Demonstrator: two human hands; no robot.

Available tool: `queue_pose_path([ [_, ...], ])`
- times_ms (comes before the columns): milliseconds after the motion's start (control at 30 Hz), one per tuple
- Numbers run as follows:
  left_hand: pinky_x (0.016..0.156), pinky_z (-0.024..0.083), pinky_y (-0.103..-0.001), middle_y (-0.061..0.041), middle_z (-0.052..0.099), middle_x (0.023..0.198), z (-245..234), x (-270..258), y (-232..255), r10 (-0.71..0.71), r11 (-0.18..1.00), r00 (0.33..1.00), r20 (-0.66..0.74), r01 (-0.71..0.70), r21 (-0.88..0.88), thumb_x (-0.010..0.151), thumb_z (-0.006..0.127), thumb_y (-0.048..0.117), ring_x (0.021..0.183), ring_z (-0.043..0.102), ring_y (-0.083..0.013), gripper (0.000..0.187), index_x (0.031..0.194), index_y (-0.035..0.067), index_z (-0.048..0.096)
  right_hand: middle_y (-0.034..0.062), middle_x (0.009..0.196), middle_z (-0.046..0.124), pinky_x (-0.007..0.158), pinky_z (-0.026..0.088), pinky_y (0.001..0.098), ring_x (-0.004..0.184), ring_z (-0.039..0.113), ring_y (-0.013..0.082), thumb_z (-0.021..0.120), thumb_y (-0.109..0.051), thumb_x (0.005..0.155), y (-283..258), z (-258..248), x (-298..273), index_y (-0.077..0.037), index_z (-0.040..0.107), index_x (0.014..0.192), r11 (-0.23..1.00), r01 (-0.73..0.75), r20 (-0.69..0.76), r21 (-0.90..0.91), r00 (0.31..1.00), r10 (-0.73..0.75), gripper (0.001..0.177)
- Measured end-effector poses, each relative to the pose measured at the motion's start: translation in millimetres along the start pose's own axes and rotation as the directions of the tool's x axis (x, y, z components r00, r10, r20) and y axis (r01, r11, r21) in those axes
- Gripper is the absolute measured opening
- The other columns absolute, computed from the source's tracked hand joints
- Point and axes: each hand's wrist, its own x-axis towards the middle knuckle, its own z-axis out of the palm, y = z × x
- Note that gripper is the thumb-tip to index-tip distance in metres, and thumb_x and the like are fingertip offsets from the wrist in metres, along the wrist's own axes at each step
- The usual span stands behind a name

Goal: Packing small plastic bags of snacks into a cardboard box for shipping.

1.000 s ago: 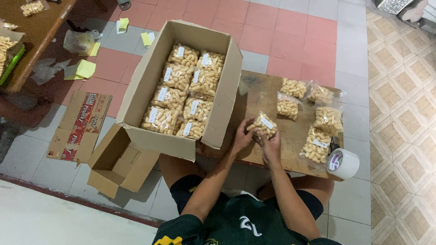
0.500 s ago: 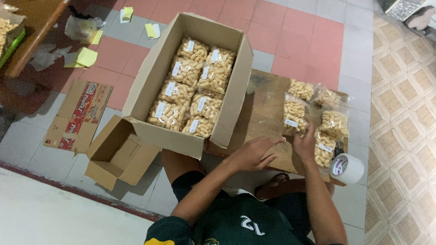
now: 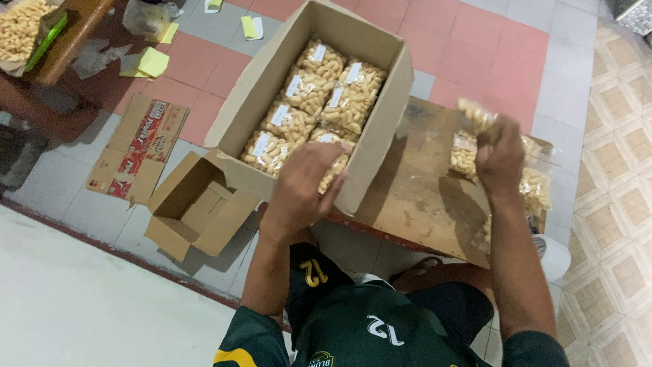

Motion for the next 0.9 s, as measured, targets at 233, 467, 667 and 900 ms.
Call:
queue_pose_path([
  [233,0.091,0.046,-0.043,-0.016,0.063,0.115,-7,-24,-50,-0.141,0.934,0.984,-0.107,0.168,0.314,0.101,0.06,0.014,0.105,0.058,-0.0329,0.028,0.125,0.0,0.055,0.0254,0.106,0.055,0.079,0.045,0.0476,0.096,0.051,0.0403,0.069,-0.008,0.108,-159,-31,112,0.009,0.057,0.113,0.933,0.352,-0.233,0.082,0.917,-0.325,0.022],
  [467,0.083,0.052,-0.045,-0.013,0.068,0.103,5,-41,-62,-0.379,0.879,0.92,-0.098,0.391,0.273,0.1,0.051,0.033,0.104,0.066,-0.0324,0.035,0.123,0.009,0.062,0.015,0.097,0.063,0.087,0.048,0.0443,0.093,0.066,0.0332,0.071,-0.018,0.095,-237,28,118,-0.001,0.058,0.122,0.919,0.363,0.286,0.155,0.874,-0.393,0.035],
  [667,0.081,0.052,-0.043,-0.009,0.069,0.103,7,-44,-65,-0.37,0.875,0.923,-0.103,0.384,0.296,0.098,0.053,0.036,0.101,0.066,-0.0297,0.035,0.122,0.012,0.062,0.0187,0.109,0.068,0.096,0.041,0.0508,0.104,0.067,0.035,0.059,-0.034,0.1,-250,44,123,-0.002,0.057,0.128,0.929,0.328,0.51,0.172,0.777,-0.368,0.042],
  [900,0.082,0.051,-0.041,-0.009,0.068,0.104,7,-43,-63,-0.406,0.863,0.908,-0.103,0.418,0.284,0.1,0.05,0.039,0.103,0.066,-0.0277,0.037,0.124,0.013,0.061,0.0201,0.132,0.056,0.1,0.045,0.05,0.124,0.054,0.0387,0.066,-0.027,0.093,-286,10,145,-0.004,0.054,0.135,0.92,0.353,0.68,0.172,0.633,-0.37,0.049],
])
